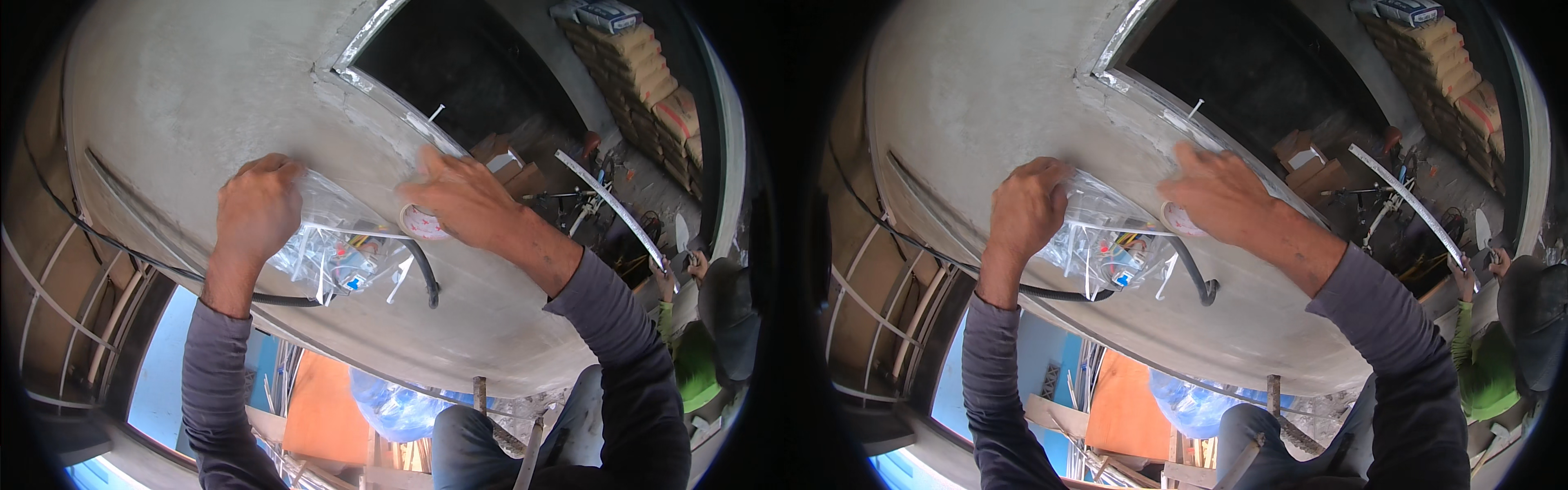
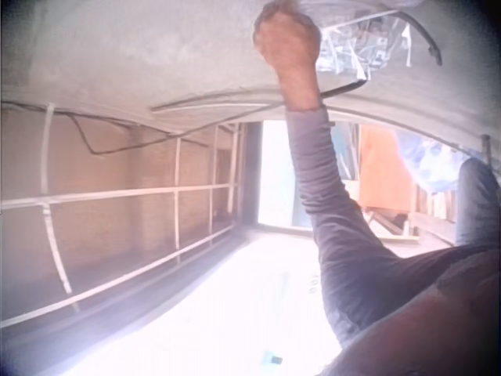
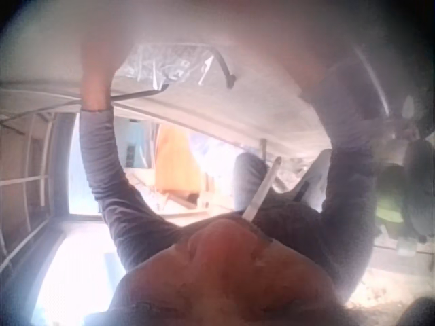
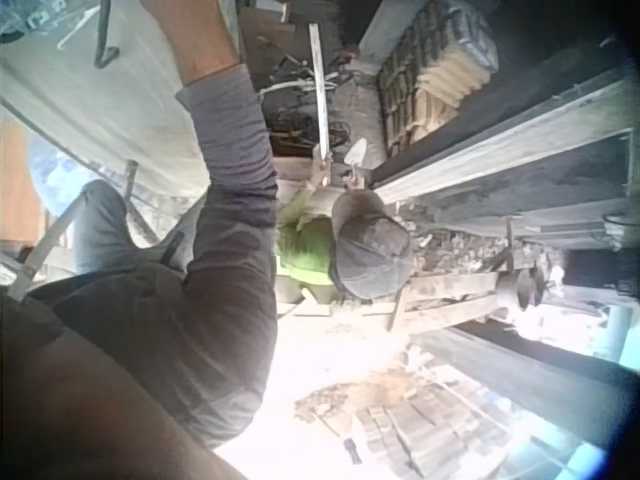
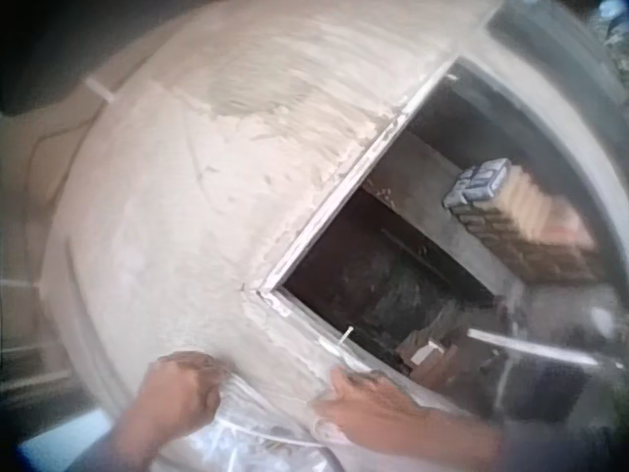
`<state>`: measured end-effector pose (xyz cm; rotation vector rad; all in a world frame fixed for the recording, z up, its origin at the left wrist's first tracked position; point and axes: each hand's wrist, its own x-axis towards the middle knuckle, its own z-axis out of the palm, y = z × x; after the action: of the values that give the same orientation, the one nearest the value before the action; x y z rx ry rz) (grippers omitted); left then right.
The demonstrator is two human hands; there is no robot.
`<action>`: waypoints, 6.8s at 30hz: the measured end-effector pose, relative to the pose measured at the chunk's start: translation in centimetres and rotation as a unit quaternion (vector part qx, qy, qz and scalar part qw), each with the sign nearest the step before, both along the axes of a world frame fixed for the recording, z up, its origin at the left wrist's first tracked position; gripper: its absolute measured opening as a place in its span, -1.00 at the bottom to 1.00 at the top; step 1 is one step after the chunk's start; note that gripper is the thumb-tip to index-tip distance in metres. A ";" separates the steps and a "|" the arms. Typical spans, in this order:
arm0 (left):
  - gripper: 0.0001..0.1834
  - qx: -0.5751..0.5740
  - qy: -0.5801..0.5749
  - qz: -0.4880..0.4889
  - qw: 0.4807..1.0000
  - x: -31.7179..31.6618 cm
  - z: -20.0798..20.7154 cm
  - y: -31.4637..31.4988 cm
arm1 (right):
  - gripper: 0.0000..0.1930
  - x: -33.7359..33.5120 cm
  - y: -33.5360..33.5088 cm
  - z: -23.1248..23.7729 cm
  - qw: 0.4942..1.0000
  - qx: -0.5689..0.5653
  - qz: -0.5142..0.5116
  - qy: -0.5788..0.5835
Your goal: The person secures a plastic-wrapped electrical box to a concrete ceiling using clear tape. They repeatedly apply and smooth tape around the box and along the attached conduit to hold it in place.
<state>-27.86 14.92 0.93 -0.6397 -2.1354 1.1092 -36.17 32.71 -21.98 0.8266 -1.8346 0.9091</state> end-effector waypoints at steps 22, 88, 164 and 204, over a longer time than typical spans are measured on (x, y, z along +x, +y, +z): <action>-0.55 -0.123 -0.025 0.050 0.991 0.1 -2.4 0.5 | -0.77 0.8 -2.5 7.5 0.967 0.251 -0.030 -0.040; -0.88 0.020 -0.144 0.134 0.980 -4.9 0.0 2.2 | -0.52 0.9 -0.1 -2.9 0.961 -0.198 0.151 -0.117; -0.74 -0.178 -0.068 0.198 0.962 -0.8 -6.2 2.8 | -0.54 1.6 -5.0 -6.5 0.985 0.016 0.056 -0.162; 0.04 0.112 -0.056 0.047 0.991 0.5 1.5 -1.4 | -0.58 0.3 -7.4 -8.4 0.972 0.145 0.044 -0.182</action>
<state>-27.35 13.57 2.40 -0.5107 -2.3660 0.8809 -35.85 25.32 -30.36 0.9748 -2.3058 0.9041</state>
